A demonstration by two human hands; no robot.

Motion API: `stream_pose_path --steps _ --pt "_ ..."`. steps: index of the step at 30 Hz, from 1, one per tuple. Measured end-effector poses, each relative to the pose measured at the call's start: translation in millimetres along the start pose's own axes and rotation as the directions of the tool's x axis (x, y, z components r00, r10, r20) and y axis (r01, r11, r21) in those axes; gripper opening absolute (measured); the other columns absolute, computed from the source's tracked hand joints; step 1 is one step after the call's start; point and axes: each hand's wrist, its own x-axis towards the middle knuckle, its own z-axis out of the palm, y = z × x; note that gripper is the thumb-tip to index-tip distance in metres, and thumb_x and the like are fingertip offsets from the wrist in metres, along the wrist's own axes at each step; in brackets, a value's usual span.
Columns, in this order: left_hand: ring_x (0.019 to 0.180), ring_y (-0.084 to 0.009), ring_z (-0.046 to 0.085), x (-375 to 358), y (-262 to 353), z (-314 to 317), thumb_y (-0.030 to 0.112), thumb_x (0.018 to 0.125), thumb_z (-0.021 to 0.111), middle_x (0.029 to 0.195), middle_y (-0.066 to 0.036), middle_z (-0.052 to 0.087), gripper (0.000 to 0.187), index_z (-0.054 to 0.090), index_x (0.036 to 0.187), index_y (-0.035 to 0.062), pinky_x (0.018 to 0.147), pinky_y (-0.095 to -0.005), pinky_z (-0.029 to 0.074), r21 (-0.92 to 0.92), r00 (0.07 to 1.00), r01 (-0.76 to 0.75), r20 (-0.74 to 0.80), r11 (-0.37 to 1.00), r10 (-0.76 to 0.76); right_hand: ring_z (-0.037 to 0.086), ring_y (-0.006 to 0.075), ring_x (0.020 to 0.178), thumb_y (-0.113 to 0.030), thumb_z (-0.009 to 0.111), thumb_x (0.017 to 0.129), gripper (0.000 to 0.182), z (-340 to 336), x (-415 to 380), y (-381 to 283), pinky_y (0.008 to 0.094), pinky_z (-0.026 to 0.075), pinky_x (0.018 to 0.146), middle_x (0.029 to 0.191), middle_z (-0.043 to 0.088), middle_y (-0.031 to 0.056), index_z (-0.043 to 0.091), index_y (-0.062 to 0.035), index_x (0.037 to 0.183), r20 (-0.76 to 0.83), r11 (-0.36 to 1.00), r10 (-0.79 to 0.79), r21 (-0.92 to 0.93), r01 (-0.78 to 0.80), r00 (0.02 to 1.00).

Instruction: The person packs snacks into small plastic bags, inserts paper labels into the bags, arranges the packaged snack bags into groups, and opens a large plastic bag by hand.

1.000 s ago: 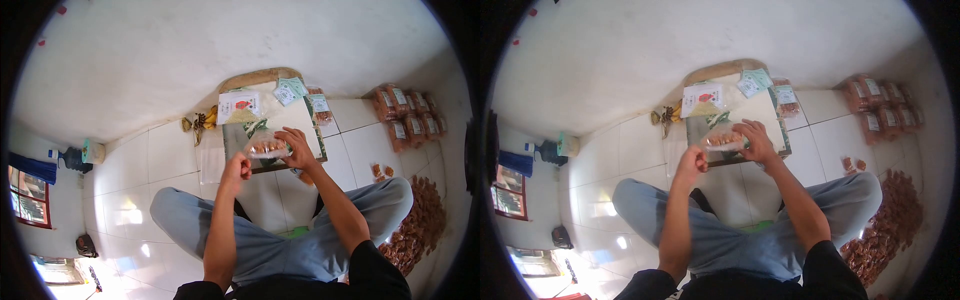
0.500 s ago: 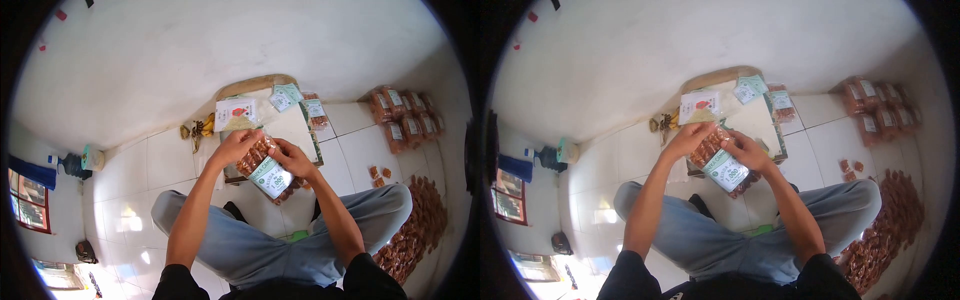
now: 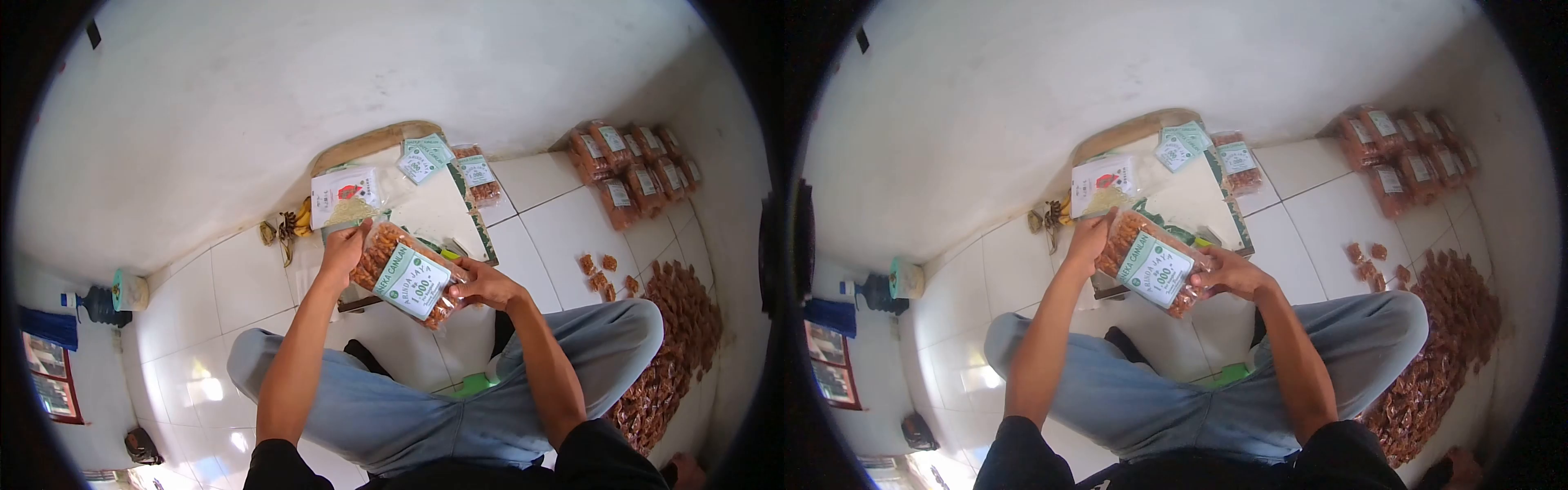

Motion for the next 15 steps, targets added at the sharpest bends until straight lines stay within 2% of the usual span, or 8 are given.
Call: stream_pose_path --steps 1,3,4,6,10,12,13,15 --pt "0.073 -0.0143 0.066 3 -1 -1 0.038 0.099 0.058 0.089 -0.007 0.07 0.041 0.068 0.103 -0.001 0.061 -0.0304 0.054 0.0 1.0 0.001 0.004 1.0 -0.001 0.057 0.0254 0.117 -0.033 0.089 0.07 0.091 0 3 7 0.0419 0.049 0.097 0.127 0.058 0.0129 0.041 -0.0019 0.141 -0.003 1.0 0.001 0.002 -0.001 1.0" --pt "0.074 -0.0191 0.069 13 -11 -3 0.037 0.099 0.057 0.097 -0.01 0.07 0.041 0.063 0.113 -0.0014 0.066 -0.0335 0.057 -0.236 0.992 0.123 0.012 0.964 -0.124 0.057 0.0235 0.116 -0.025 0.086 0.075 0.082 7 11 20 0.0395 0.054 0.09 0.126 0.06 0.0087 0.042 -0.0041 0.141 -0.057 0.94 -0.219 0.256 0.226 0.974" --pt "0.074 -0.0191 0.069 18 -16 -5 0.037 0.099 0.057 0.097 -0.01 0.07 0.041 0.063 0.113 -0.0014 0.066 -0.0335 0.057 -0.235 0.992 0.122 0.016 0.964 -0.121 0.059 0.0221 0.114 -0.019 0.082 0.078 0.076 8 11 24 0.0388 0.057 0.083 0.125 0.061 0.0064 0.043 -0.0057 0.142 -0.049 0.912 -0.234 0.337 0.236 0.971" --pt "0.083 -0.0218 0.07 26 -21 -8 0.037 0.099 0.056 0.109 -0.013 0.068 0.045 0.056 0.124 -0.0016 0.069 -0.0357 0.059 -0.349 0.959 0.282 0.109 0.894 -0.26 0.06 0.0223 0.113 -0.017 0.082 0.078 0.075 18 3 15 0.0399 0.057 0.084 0.125 0.061 0.0069 0.043 -0.0059 0.142 -0.098 0.933 -0.182 0.296 0.204 0.978" --pt "0.087 -0.0201 0.069 17 -4 1 0.043 0.099 0.055 0.1 -0.011 0.07 0.045 0.061 0.114 0.0006 0.074 -0.0349 0.056 -0.341 0.962 0.243 -0.033 0.908 -0.27 0.063 0.0239 0.11 -0.011 0.078 0.08 0.071 11 1 10 0.0427 0.057 0.086 0.125 0.06 0.0097 0.042 -0.0066 0.142 -0.221 0.918 -0.155 0.328 0.223 0.963" --pt "0.105 -0.022 0.064 17 11 -2 0.052 0.098 0.052 0.114 -0.014 0.066 0.058 0.056 0.122 0.0001 0.086 -0.0375 0.053 -0.312 0.994 0.111 0.049 0.944 -0.101 0.064 0.0253 0.107 -0.01 0.074 0.083 0.071 2 -5 2 0.0423 0.058 0.084 0.123 0.06 0.0111 0.037 -0.0068 0.143 -0.27 0.833 -0.228 0.444 0.331 0.936" --pt "0.105 -0.022 0.064 15 16 -4 0.052 0.098 0.052 0.114 -0.014 0.066 0.058 0.056 0.122 0.0001 0.086 -0.0375 0.053 -0.31 0.993 0.115 0.051 0.944 -0.104 0.064 0.0253 0.107 -0.01 0.074 0.083 0.071 -6 -5 2 0.0423 0.058 0.084 0.123 0.06 0.0111 0.037 -0.0068 0.143 -0.272 0.831 -0.225 0.447 0.33 0.935" --pt "0.117 -0.0243 0.058 -10 53 -5 0.06 0.095 0.051 0.124 -0.014 0.062 0.068 0.053 0.128 0.0004 0.096 -0.0394 0.048 0.053 0.998 -0.055 0.036 0.997 0.053 0.062 0.0239 0.106 -0.014 0.072 0.086 0.07 -36 -6 7 0.0433 0.055 0.086 0.123 0.058 0.009 0.036 -0.0101 0.145 -0.464 0.819 -0.21 0.397 0.414 0.861"
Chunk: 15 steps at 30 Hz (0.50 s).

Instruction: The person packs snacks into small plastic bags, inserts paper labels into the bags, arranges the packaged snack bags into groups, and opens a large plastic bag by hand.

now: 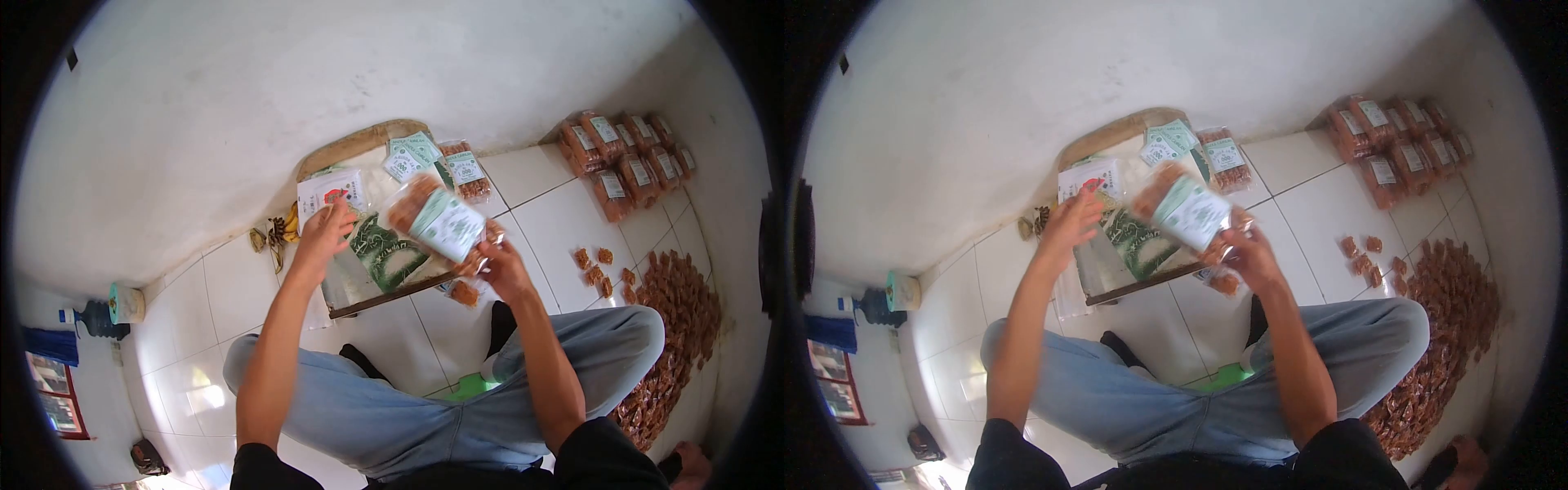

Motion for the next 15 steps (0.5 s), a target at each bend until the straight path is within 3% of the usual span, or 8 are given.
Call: stream_pose_path --steps 2,4,8,10,15 --pt "0.115 -0.0254 0.06 -13 20 -10 0.059 0.093 0.055 0.122 -0.015 0.064 0.067 0.054 0.128 0.0015 0.097 -0.0379 0.047 0.105 0.999 -0.028 0.027 0.994 0.025 0.058 0.023 0.109 -0.019 0.069 0.088 0.069 -35 20 -1 0.0452 0.051 0.089 0.126 0.056 0.0068 0.034 -0.0154 0.148 -0.094 0.995 -0.093 0.022 0.095 0.991" --pt "0.114 -0.025 0.062 -26 34 -19 0.056 0.092 0.058 0.12 -0.017 0.066 0.063 0.057 0.127 0.0032 0.095 -0.0348 0.048 0.525 0.977 -0.15 0.211 0.838 0.043 0.054 0.0258 0.115 -0.019 0.066 0.09 0.061 -50 30 -8 0.0492 0.049 0.09 0.128 0.054 0.0064 0.038 -0.0178 0.144 -0.2 0.98 -0.183 0.034 0.194 0.962" --pt "0.113 -0.0256 0.063 -32 21 -30 0.053 0.091 0.06 0.117 -0.019 0.067 0.061 0.058 0.128 0.004 0.094 -0.0333 0.048 0.671 0.977 -0.141 0.215 0.728 -0.009 0.053 0.0261 0.116 -0.018 0.065 0.089 0.058 -94 41 -4 0.0507 0.048 0.093 0.127 0.053 0.0069 0.039 -0.0179 0.142 -0.312 0.974 -0.206 0.031 0.227 0.928" --pt "0.116 -0.0274 0.062 -33 12 -32 0.055 0.09 0.06 0.121 -0.018 0.066 0.065 0.056 0.131 0.0041 0.094 -0.0348 0.049 0.698 0.983 -0.081 0.174 0.711 -0.06 0.049 0.0267 0.121 -0.024 0.066 0.089 0.051 -124 45 14 0.0529 0.043 0.099 0.132 0.049 0.0051 0.047 -0.0164 0.135 -0.417 0.987 -0.125 0.041 0.156 0.9" --pt "0.117 -0.0272 0.061 -44 19 -38 0.055 0.091 0.058 0.124 -0.015 0.065 0.065 0.054 0.134 0.0068 0.095 -0.0372 0.049 0.738 0.982 -0.084 0.174 0.669 -0.068 0.044 0.0284 0.125 -0.025 0.066 0.089 0.052 -182 68 74 0.0549 0.037 0.106 0.135 0.047 0.0043 0.045 -0.0183 0.136 -0.479 0.992 0.083 0.127 -0.025 0.874"
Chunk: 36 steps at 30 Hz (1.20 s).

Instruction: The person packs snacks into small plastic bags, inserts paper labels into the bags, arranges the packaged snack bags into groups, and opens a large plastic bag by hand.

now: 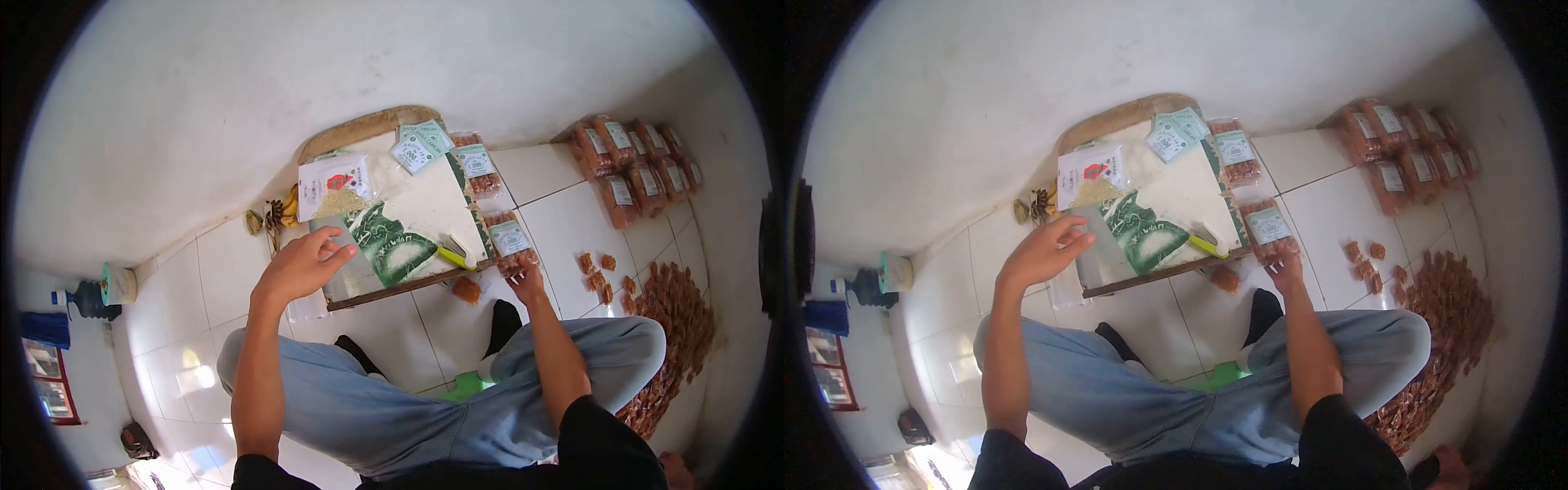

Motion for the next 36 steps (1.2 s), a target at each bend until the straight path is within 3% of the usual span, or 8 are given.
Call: stream_pose_path --steps 5,10,21,23,25,30,33,36 --pt "0.116 -0.0282 0.061 -4 -3 -1 0.055 0.092 0.057 0.125 -0.014 0.064 0.062 0.052 0.137 0.0119 0.096 -0.0383 0.048 0.079 0.997 0.072 -0.045 0.994 -0.069 0.047 0.0271 0.122 -0.035 0.067 0.091 0.055 8 19 21 0.0512 0.044 0.103 0.133 0.048 0.007 0.044 -0.0153 0.137 0.093 0.973 0.037 -0.23 -0.015 0.995" --pt "0.114 -0.0299 0.062 -1 -13 1 0.056 0.092 0.054 0.127 -0.012 0.064 0.064 0.051 0.138 0.0125 0.095 -0.0393 0.048 0.197 0.992 0.119 -0.06 0.973 -0.109 0.061 0.0176 0.077 -0.038 0.07 0.088 0.067 24 39 30 0.0364 0.059 0.063 0.093 0.06 0.0075 0.044 -0.0084 0.142 -0.192 0.662 -0.286 -0.748 0.049 0.939" --pt "0.101 -0.0296 0.067 -2 -19 6 0.055 0.094 0.053 0.11 -0.014 0.069 0.057 0.06 0.123 0.0056 0.087 -0.0404 0.051 0.221 0.996 0.047 -0.078 0.974 -0.031 0.062 0.0237 0.078 -0.037 0.062 0.091 0.046 18 40 16 0.0426 0.053 0.071 0.084 0.065 0.009 0.064 -0.0027 0.122 -0.311 0.67 -0.161 -0.731 -0.128 0.937" --pt "0.093 -0.0291 0.069 -1 -11 1 0.054 0.094 0.052 0.1 -0.014 0.072 0.055 0.064 0.114 0.0034 0.082 -0.0407 0.052 0.214 0.996 0.035 -0.087 0.976 -0.017 0.068 0.035 0.077 -0.04 0.054 0.092 0.049 24 32 3 0.0454 0.052 0.075 0.081 0.069 0.0236 0.072 0.0057 0.09 -0.233 0.492 -0.617 -0.86 0.137 0.751" --pt "0.077 -0.0291 0.07 -4 9 -7 0.049 0.097 0.049 0.083 -0.014 0.071 0.052 0.065 0.099 0.0006 0.073 -0.0412 0.053 0.073 0.977 0.215 -0.013 0.974 -0.215 0.067 0.0364 0.078 -0.042 0.053 0.093 0.052 60 5 -21 0.0442 0.049 0.077 0.08 0.068 0.0255 0.071 0.0065 0.086 -0.238 0.545 -0.604 -0.82 0.176 0.76" --pt "0.073 -0.0314 0.069 6 -10 9 0.037 0.097 0.053 0.078 -0.016 0.069 0.04 0.063 0.099 -0.0017 0.071 -0.042 0.052 -0.019 0.994 0.062 -0.091 0.998 -0.063 0.069 0.0294 0.08 -0.03 0.061 0.091 0.029 140 5 -41 0.0394 0.051 0.075 0.085 0.071 0.0181 0.07 -0.0026 0.098 0.142 0.356 -0.81 -0.65 0.671 0.568" --pt "0.088 -0.0343 0.068 3 -26 29 0.028 0.094 0.057 0.092 -0.018 0.069 0.038 0.055 0.117 -0.0014 0.079 -0.0429 0.052 0.004 0.981 -0.117 -0.153 0.993 0.116 0.07 0.0254 0.083 -0.026 0.066 0.089 0.027 195 1 -46 0.0373 0.053 0.076 0.089 0.073 0.0147 0.068 -0.0076 0.109 0.446 0.196 -0.661 -0.674 0.713 0.603" --pt "0.097 -0.0369 0.066 5 -30 50 0.033 0.092 0.061 0.107 -0.018 0.067 0.047 0.05 0.125 0.0009 0.086 -0.0454 0.052 0.391 0.98 -0.178 -0.015 0.903 0.199 0.066 0.019 0.072 -0.024 0.063 0.091 0.026 247 -6 -31 0.0345 0.053 0.071 0.088 0.072 0.0095 0.07 -0.0067 0.109 0.627 0.081 -0.397 -0.704 0.705 0.671"
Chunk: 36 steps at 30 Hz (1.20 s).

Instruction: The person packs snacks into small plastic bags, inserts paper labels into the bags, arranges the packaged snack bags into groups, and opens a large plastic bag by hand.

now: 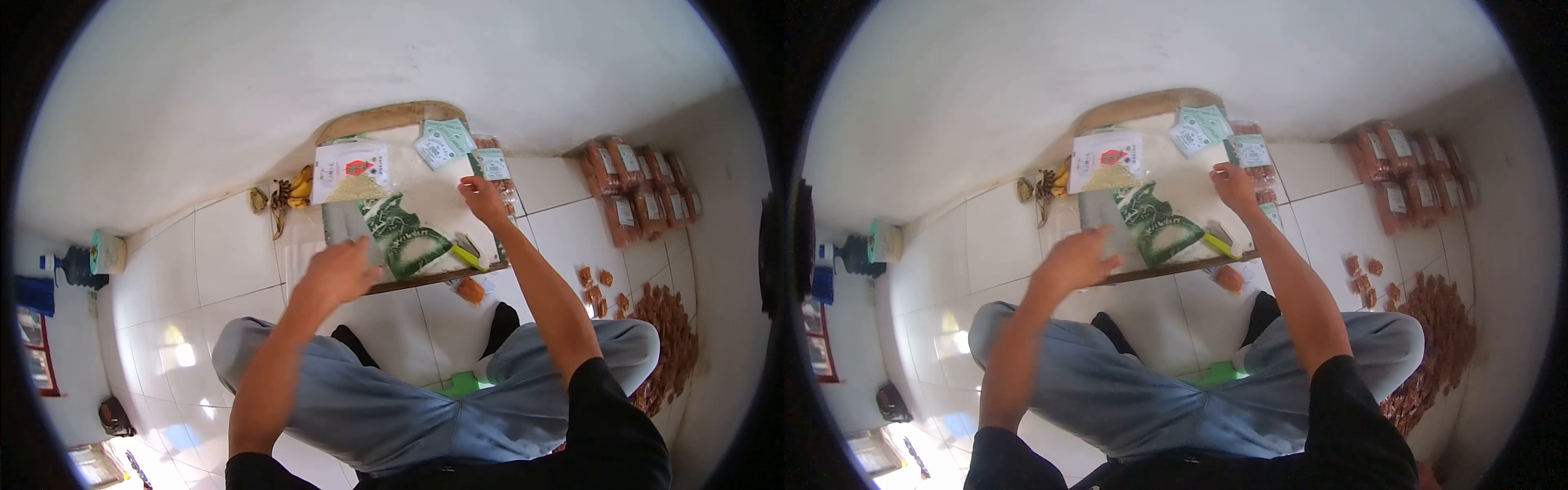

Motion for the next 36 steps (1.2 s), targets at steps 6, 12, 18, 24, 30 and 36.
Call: stream_pose_path --steps 6,12,18,24,30,36 --pt "0.098 -0.0332 0.067 2 34 20 0.04 0.089 0.065 0.105 -0.016 0.068 0.048 0.055 0.118 0.0029 0.083 -0.0481 0.053 -0.005 0.984 -0.078 0.16 0.997 0.078 0.067 0.0173 0.075 -0.018 0.055 0.091 0.024 69 62 -16 0.0325 0.051 0.07 0.085 0.073 0.0085 0.074 -0.008 0.101 -0.043 0.993 -0.069 -0.1 0.065 0.997" --pt "0.102 -0.0356 0.065 27 13 20 0.042 0.088 0.064 0.111 -0.018 0.066 0.052 0.055 0.124 0.0058 0.088 -0.0484 0.051 -0.093 0.969 -0.094 0.219 0.991 0.113 0.058 0.0137 0.066 -0.012 0.049 0.088 0.026 79 86 -43 0.0289 0.045 0.063 0.074 0.068 0.0035 0.071 -0.0059 0.077 0.09 0.987 0.129 0.082 -0.137 0.988" --pt "0.131 -0.0359 0.047 94 -50 43 0.042 0.086 0.067 0.142 -0.021 0.046 0.069 0.043 0.141 0.009 0.102 -0.051 0.042 -0.107 0.992 0.095 -0.069 0.99 -0.103 0.064 0.0145 0.066 -0.015 0.056 0.085 0.022 64 94 -46 0.0286 0.045 0.05 0.081 0.072 0.0079 0.07 -0.0053 0.1 0.238 0.946 0.233 0.168 -0.276 0.943" --pt "0.149 -0.0395 0.011 121 -61 51 0.046 0.085 0.067 0.161 -0.021 0.01 0.086 0.023 0.155 0.0239 0.118 -0.0512 0.018 -0.094 0.965 0.218 -0.126 0.971 -0.228 0.061 0.0114 0.059 -0.022 0.059 0.091 0.024 58 82 -51 0.026 0.04 0.044 0.083 0.073 0.0072 0.063 -0.0053 0.108 0.446 0.963 0.177 0.108 -0.249 0.878" --pt "0.149 -0.0383 0.01 123 -72 67 0.047 0.084 0.069 0.162 -0.019 0.008 0.09 0.019 0.156 0.0289 0.118 -0.0501 0.019 -0.042 0.94 0.337 -0.032 0.941 -0.339 0.054 0.0099 0.054 -0.02 0.062 0.091 0.025 65 76 -72 0.0238 0.038 0.045 0.096 0.073 0.0085 0.061 -0.006 0.113 0.535 0.786 0.365 0.261 -0.56 0.762" --pt "0.15 -0.0341 0.012 122 -82 73 0.046 0.082 0.071 0.163 -0.016 0.008 0.095 0.014 0.157 0.0274 0.112 -0.0495 0.031 -0.099 0.944 0.325 -0.031 0.94 -0.33 0.042 0.0066 0.045 -0.014 0.068 0.086 0.034 67 76 -76 0.0209 0.029 0.039 0.097 0.072 0.0069 0.063 -0.0074 0.119 0.682 0.832 0.224 0.238 -0.501 0.696"
